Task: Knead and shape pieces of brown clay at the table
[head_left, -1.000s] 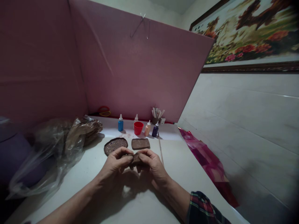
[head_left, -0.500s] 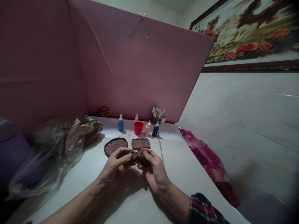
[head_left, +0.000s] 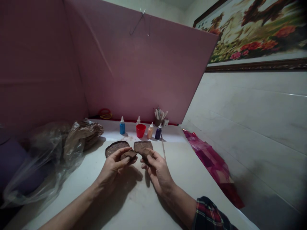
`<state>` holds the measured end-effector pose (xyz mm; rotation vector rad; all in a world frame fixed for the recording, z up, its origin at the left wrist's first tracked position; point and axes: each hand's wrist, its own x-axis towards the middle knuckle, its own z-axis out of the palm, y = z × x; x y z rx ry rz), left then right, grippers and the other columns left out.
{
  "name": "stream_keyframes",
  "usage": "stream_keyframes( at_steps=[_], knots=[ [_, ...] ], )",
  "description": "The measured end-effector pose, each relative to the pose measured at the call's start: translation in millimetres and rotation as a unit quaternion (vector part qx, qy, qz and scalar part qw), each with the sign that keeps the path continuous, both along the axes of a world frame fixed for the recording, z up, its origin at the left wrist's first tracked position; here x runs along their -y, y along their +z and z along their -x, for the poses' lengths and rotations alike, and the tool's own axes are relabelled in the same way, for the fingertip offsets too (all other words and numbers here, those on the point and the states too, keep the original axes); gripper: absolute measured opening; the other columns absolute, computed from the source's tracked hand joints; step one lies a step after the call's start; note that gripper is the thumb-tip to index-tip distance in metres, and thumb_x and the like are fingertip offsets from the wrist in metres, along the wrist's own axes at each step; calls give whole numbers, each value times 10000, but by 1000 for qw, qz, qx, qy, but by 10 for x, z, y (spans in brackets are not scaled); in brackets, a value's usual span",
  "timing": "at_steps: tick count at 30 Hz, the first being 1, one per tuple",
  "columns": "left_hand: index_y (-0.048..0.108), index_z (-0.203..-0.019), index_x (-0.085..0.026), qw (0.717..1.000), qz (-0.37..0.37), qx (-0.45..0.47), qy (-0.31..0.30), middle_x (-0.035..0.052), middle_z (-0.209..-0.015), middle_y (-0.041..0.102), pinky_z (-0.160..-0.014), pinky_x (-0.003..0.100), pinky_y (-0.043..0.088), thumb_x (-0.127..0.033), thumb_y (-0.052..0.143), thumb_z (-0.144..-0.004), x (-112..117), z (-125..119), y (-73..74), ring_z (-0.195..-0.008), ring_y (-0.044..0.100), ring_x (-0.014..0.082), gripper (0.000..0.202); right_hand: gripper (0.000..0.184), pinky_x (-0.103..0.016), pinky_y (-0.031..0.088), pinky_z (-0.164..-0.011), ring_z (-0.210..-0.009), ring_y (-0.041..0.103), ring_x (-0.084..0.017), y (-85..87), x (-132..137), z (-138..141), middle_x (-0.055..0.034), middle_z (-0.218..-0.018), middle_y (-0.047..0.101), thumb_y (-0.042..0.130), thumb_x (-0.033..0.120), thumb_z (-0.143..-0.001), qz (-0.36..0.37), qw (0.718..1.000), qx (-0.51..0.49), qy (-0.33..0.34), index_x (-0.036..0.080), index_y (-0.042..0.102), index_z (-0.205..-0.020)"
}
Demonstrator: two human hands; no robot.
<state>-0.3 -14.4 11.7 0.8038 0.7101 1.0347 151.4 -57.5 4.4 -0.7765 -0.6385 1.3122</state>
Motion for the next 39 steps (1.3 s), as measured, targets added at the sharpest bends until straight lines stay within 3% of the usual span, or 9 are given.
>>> stream_keyframes(
  at_steps=[6,11,16,18,24,29,32,35,39],
  knots=[
    [616,-969,-152,993,-96,-73,21,34,-885,685,-721,223,473,-205,787,-651,-9,15,-1,-818,622,141,365,374,-180,408,-502,-664,592,-97,-89,-51,-71,-60,-953,639,714,329,-744,61,995,67,-43,162,568,-1045],
    [649,-923,-172,972,-168,-164,-27,52,-877,656,-703,296,464,-313,750,-682,12,42,-27,-791,607,189,297,362,-214,437,-554,-694,597,-119,-93,-36,-29,-73,-929,655,670,424,-785,55,996,61,31,149,587,-1005],
    [735,-855,-206,913,-318,-255,18,84,-1054,574,-996,431,337,-273,734,-669,-21,58,-41,-1096,506,288,198,490,-321,488,-697,-766,627,-170,-63,8,39,-105,-937,666,499,563,-868,23,990,51,132,126,593,-1072],
    [748,-865,-218,900,-343,-269,13,86,-1071,547,-1033,450,293,-266,732,-666,-29,51,-40,-1124,486,297,205,494,-339,479,-779,-826,634,-182,-75,15,38,-109,-956,671,515,555,-864,-13,987,71,143,123,600,-1089],
    [726,-843,-190,922,-317,-222,-33,94,-1118,537,-1001,390,351,-281,739,-672,-7,35,-47,-1129,507,294,194,444,-304,457,-846,-975,619,-199,-120,22,-1,-83,-1041,671,750,367,-734,-45,980,162,110,164,612,-1104],
    [615,-1142,-220,968,-200,-118,-95,98,-1177,586,-908,355,439,-271,781,-631,6,34,-33,-1097,556,292,540,447,-333,456,-899,-1025,622,-211,-99,28,2,-106,-1091,670,757,331,-730,-46,983,134,113,160,606,-1114],
    [550,-1206,-203,984,-133,-75,-95,121,-1223,591,-885,338,460,-282,793,-629,3,20,-15,-1113,566,290,632,457,-338,485,-860,-997,640,-212,-87,18,3,-105,-1108,669,759,342,-723,-39,984,139,99,179,600,-1119],
    [546,-1180,-167,987,-98,-84,-97,138,-1173,627,-867,330,469,-271,793,-642,10,-6,1,-1085,591,284,601,508,-342,498,-847,-970,652,-211,-86,0,-3,-94,-1087,681,795,337,-673,-40,985,154,73,193,595,-1117],
    [570,-1103,-156,982,-116,-75,-130,118,-1095,669,-865,328,469,-251,744,-711,40,-25,20,-1018,622,254,440,477,-333,471,-916,-1024,636,-207,-69,-10,-7,-89,-1106,682,790,300,-680,-94,977,182,65,191,617,-1110]
  ],
)
